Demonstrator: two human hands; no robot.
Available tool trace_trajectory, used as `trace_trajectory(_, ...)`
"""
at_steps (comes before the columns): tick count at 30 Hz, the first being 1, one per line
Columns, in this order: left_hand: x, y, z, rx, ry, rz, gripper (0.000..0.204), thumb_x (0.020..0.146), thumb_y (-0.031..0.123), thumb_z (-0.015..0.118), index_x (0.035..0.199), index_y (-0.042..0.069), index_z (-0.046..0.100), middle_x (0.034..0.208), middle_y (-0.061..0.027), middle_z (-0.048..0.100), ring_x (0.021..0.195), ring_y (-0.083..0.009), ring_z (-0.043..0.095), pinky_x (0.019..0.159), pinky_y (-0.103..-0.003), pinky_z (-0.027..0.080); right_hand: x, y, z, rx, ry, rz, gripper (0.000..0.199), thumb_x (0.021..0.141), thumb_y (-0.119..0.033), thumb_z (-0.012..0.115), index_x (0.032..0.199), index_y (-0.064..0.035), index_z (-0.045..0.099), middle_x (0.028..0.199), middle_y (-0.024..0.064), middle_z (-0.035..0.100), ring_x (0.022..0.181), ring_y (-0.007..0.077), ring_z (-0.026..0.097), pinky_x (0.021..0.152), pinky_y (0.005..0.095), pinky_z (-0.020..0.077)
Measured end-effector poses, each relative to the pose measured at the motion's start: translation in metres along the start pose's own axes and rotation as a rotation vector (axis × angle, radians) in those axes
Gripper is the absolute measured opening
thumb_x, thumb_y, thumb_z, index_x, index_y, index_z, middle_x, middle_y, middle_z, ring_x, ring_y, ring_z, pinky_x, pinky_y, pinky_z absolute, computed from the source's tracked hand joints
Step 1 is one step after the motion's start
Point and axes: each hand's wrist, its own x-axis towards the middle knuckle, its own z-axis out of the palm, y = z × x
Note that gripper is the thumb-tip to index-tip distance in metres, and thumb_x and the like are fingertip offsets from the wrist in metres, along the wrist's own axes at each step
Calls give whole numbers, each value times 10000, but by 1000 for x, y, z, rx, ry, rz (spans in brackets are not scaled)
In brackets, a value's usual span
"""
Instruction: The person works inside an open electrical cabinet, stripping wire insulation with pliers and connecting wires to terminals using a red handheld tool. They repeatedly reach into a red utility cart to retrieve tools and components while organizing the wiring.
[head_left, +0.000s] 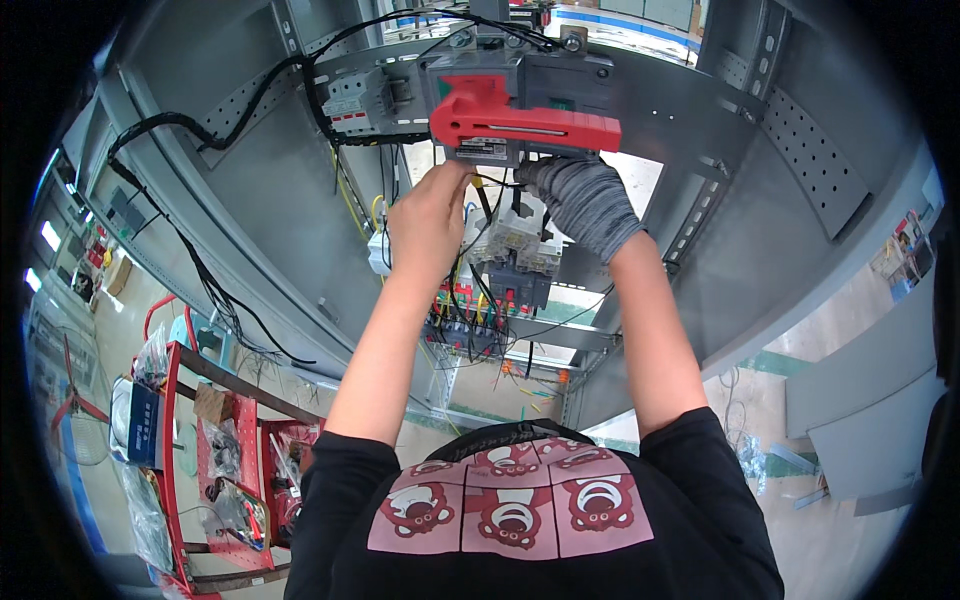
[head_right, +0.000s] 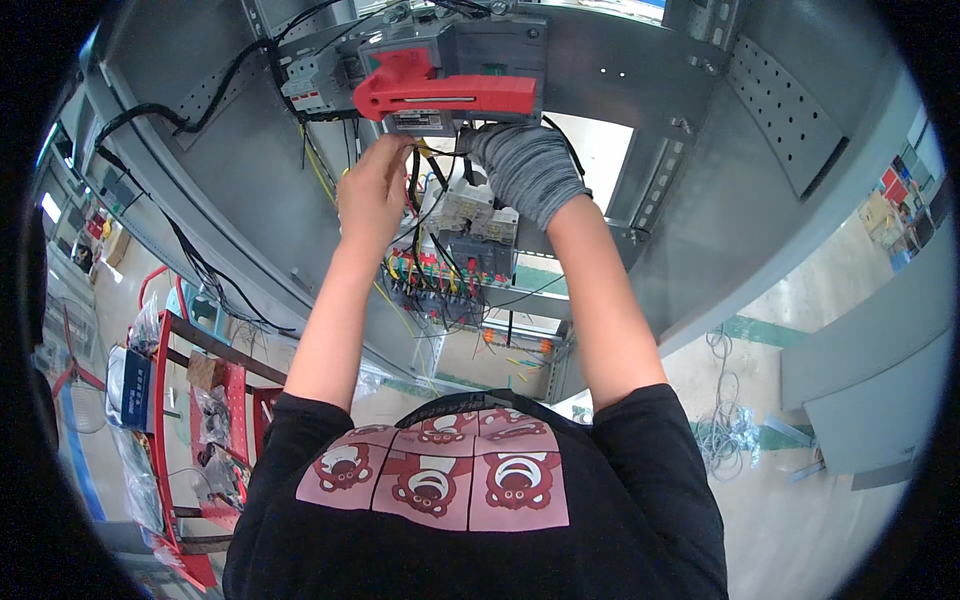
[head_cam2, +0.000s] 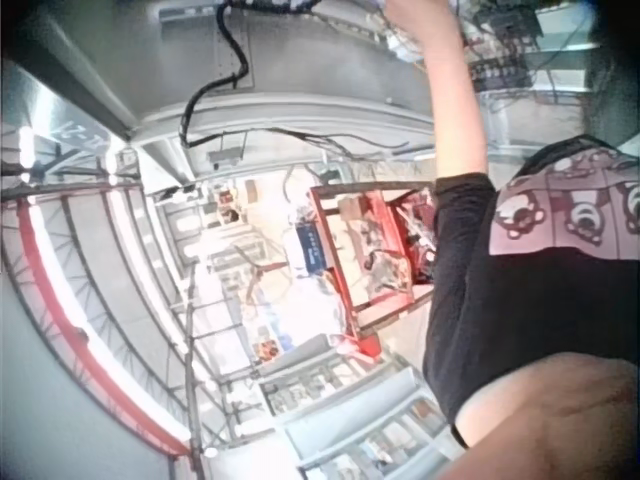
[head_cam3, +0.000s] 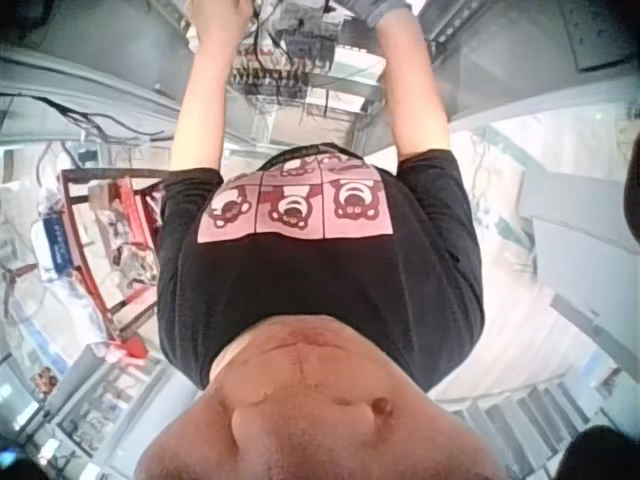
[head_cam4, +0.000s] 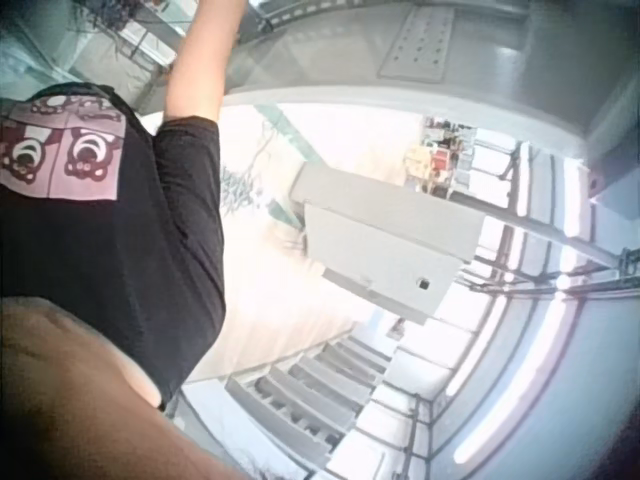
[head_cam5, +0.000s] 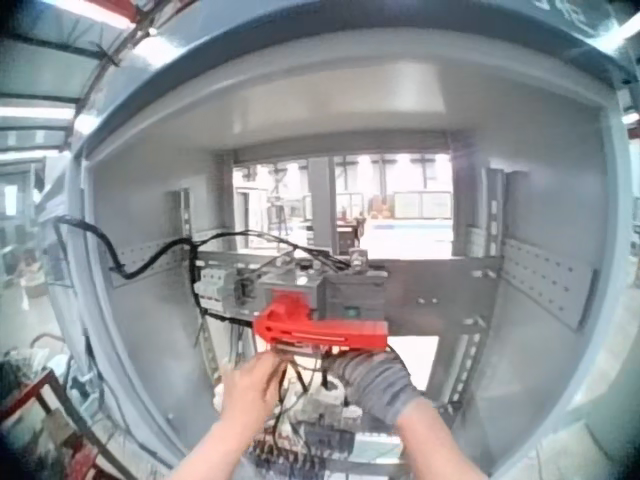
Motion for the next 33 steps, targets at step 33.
trace_trajectory(33,-14,-20,38,-603,-337,-325,231,933,191,498,966,21,650,666,34,512,592,-94,448,565,-269,396,1,15,15,468,126,27,260,882,-294,592,1092,-170,684,974,120,681,889,310,632,800,393,507)
